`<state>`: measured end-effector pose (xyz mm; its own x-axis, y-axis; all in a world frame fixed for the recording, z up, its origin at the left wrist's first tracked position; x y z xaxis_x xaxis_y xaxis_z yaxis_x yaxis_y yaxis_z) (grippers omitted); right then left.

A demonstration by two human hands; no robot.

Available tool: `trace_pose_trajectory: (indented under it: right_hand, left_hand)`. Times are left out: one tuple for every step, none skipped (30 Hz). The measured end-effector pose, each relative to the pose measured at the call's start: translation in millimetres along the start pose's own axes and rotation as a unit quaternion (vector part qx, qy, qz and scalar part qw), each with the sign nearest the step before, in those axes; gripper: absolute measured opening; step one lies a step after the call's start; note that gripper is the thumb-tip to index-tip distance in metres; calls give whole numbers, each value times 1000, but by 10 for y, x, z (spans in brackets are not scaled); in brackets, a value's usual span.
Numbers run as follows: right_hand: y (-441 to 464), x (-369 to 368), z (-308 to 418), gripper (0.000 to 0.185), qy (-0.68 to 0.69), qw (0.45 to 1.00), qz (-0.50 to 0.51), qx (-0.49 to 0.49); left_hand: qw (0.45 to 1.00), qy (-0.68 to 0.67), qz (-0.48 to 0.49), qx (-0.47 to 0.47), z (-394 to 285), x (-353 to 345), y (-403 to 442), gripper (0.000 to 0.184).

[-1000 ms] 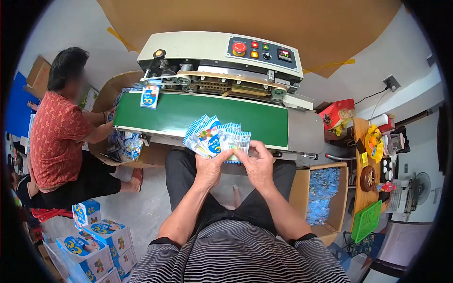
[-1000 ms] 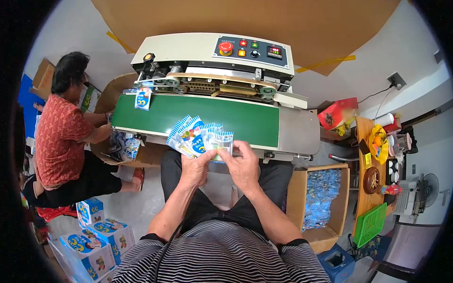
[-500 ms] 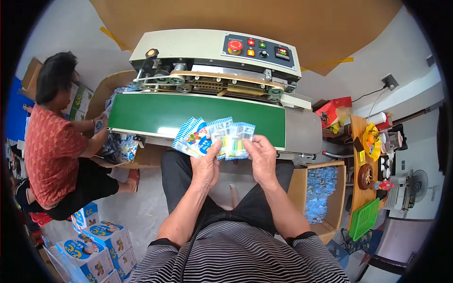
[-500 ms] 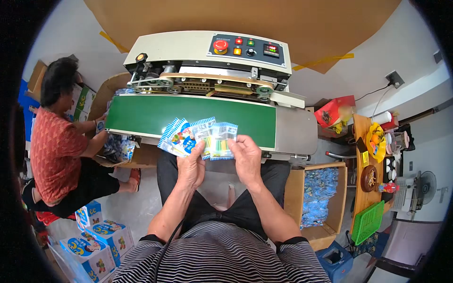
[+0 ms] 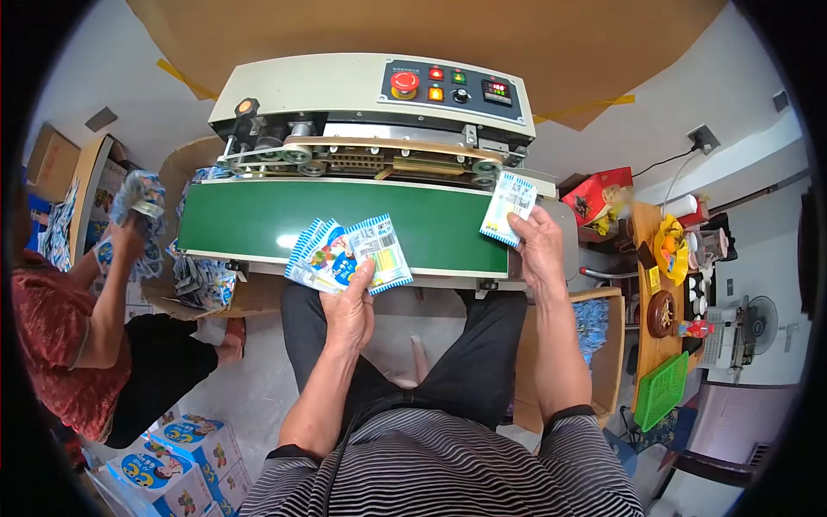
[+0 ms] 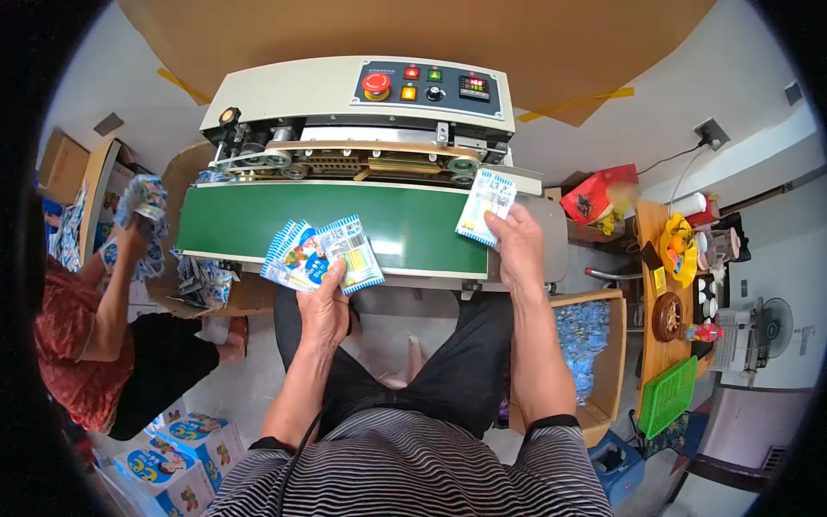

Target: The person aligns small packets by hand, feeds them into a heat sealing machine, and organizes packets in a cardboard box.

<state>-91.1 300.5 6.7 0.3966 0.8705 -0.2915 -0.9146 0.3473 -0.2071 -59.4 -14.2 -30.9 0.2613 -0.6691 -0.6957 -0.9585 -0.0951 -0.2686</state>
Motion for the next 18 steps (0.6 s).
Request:
trace_pose_trajectory:
  right_hand:
    - [40,10,-10,34,-14,1000,-2,-4]
    - [79,12,-26,35,-29,1000,-4,-7]
    - [118,9,-46,35,-28,1000,-4,-9]
    - [153,7,-70,35,-41,999,-5,-9]
    - [188,1,-90,35,-54,998,-5,-9]
    - [222,-12,-99,35,-67,998,-6,-8]
    - [259,-40,-107,35,-68,998,-6,-9]
    - [291,-95,-129,35,-66,998,6,-16]
    - [315,-153,-159,35,-65,997,18,-23]
    - [319,-207,-192,34,-63,997,29,-29]
    - [311,-252,-217,34,-64,997,28,-30]
    - [298,-297,-231,34,-78,997,15,-24]
    - [284,-355,-236,33,-93,995,2,-18]
    - [273,-428,-229,32,-107,994,-8,-11]
    - [202,-502,-224,32,-107,994,-5,-10]
    - [50,-559,-168,32,-138,990,-12,32]
    - [-123,-611,-116,32,-169,983,-19,74]
    - [-275,-658,-93,32,-199,973,-27,115]
  left_hand:
    - [1000,1,-1,0,5,7,3,56]
    - [1000,2,0,-1,9,12,5,56]
    - [1000,3,0,-2,16,16,6,56]
    - [1000,4,0,-3,21,23,5,57]
    - [1000,5,-1,-2,23,32,8,57]
    - [1000,6,-2,3,25,39,13,57]
    - [1000,7,-3,7,28,46,20,57]
    - [1000,7,-5,11,32,54,24,57]
    - [1000,7,-6,12,32,55,31,57]
    - [1000,6,-6,11,28,51,37,57]
    - [1000,5,-7,10,22,44,41,58]
    - [1000,3,-8,9,15,38,41,58]
    - [1000,2,-10,8,7,28,37,58]
    - [1000,6,-10,5,-5,8,36,57]
    - [1000,9,-11,1,-21,-15,33,56]
    - [1000,13,-12,-4,-41,-40,34,55]
    - [1000,12,-14,-9,-57,-75,42,55]
    - [1000,7,-5,-11,-59,-126,45,54]
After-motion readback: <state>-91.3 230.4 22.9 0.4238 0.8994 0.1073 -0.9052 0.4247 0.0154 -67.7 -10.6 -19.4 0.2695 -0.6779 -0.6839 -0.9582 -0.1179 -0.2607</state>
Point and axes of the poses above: each hand's wrist, its own y-axis towards the middle knuckle, its own x-axis out of the back of the hand, z = x × y, the point moved 5 cm from there along y, towards the middle knuckle, and after that the axes turned 1 degree about -z, right-handed, at the moved point
